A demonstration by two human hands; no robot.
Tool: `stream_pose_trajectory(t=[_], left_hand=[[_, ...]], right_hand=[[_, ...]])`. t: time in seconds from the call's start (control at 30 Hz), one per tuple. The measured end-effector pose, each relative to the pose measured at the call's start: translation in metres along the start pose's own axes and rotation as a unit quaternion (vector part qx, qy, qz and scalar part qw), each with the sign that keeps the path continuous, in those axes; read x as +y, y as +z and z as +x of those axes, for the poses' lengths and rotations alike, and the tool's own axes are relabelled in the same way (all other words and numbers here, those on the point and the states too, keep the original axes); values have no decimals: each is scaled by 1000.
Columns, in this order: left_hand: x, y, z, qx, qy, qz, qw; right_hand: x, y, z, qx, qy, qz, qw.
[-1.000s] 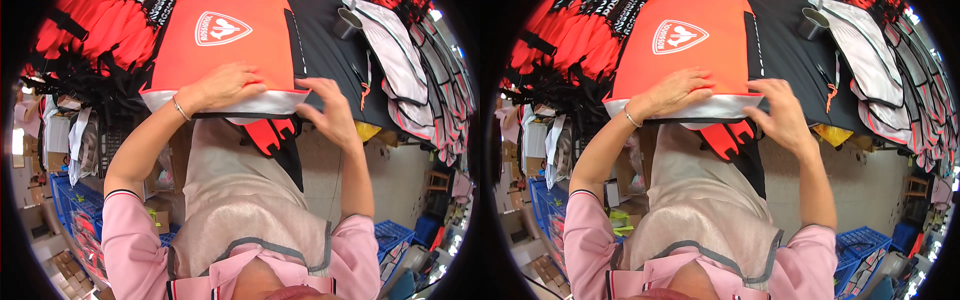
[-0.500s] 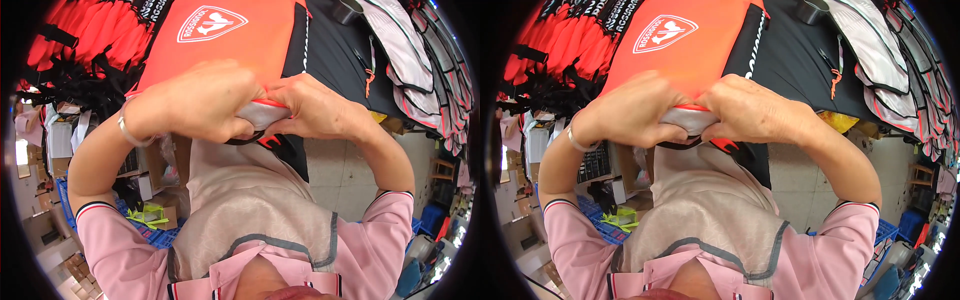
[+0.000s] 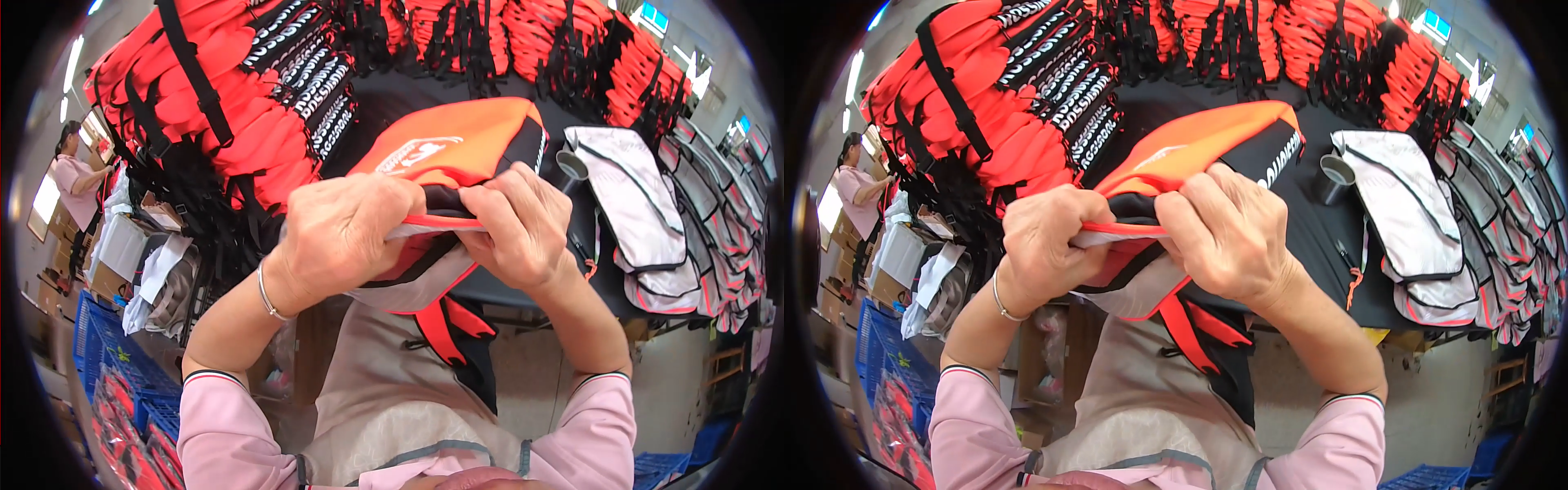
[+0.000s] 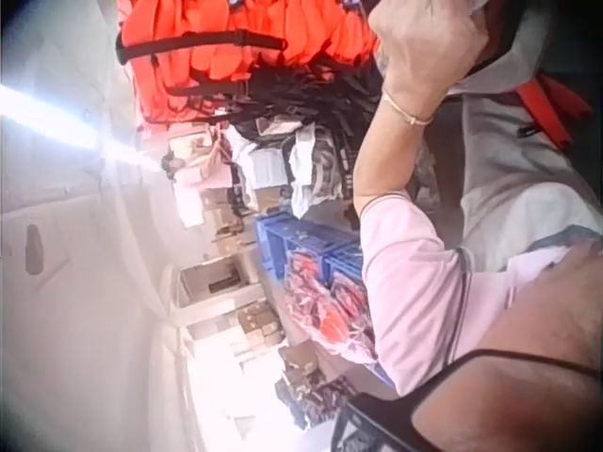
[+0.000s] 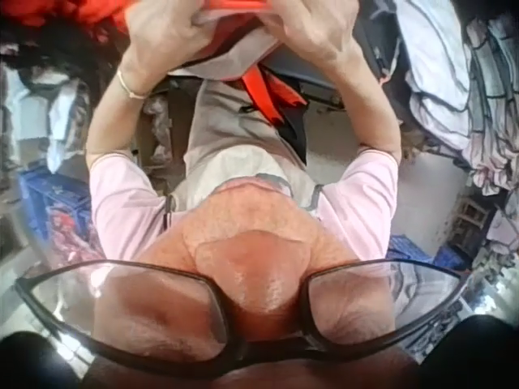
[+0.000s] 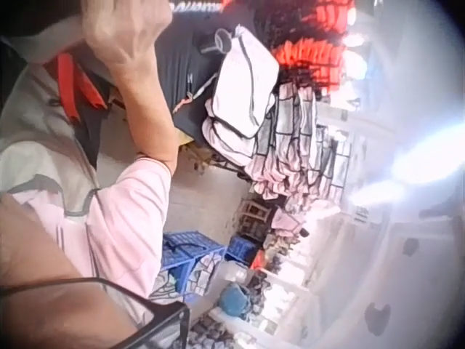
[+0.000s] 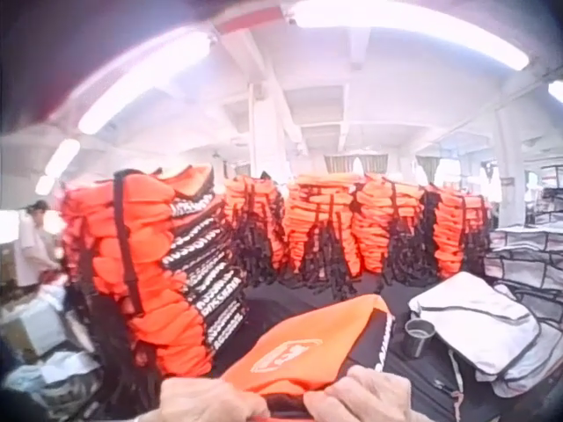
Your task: Inspecting and trimming threads on backpacks during the manufacturing process.
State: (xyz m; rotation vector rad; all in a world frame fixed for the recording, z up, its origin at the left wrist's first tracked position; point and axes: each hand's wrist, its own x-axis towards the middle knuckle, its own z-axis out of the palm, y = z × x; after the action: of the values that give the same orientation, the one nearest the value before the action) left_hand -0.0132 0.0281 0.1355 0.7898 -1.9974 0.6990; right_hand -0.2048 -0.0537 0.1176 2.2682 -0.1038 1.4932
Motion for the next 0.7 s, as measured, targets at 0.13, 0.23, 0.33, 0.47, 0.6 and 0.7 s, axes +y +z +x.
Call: stream_pose_trajectory(t=[0.13, 0.23, 0.33, 0.47, 0.6, 0.7], left_hand=[[11, -1, -1, 7, -20, -67, 998], [23, 0, -3, 8, -16, -78, 997], [31, 1, -7, -36, -66, -96, 993], [26, -4, -31, -76, -172, -98, 977], [-2, -8, -79, -276, -186, -156, 930], [-14, -9, -116, -345, -271, -249, 864]], right_hand=[[4, -4, 3, 88, -59, -95, 990], [8, -2, 9, 140, -68, -124, 980], [8, -1, 15, 151, -66, -133, 977], [18, -24, 2, 122, 10, -239, 963], [53, -48, -54, 191, 196, -242, 931], [57, -57, -117, 72, 245, -208, 944]])
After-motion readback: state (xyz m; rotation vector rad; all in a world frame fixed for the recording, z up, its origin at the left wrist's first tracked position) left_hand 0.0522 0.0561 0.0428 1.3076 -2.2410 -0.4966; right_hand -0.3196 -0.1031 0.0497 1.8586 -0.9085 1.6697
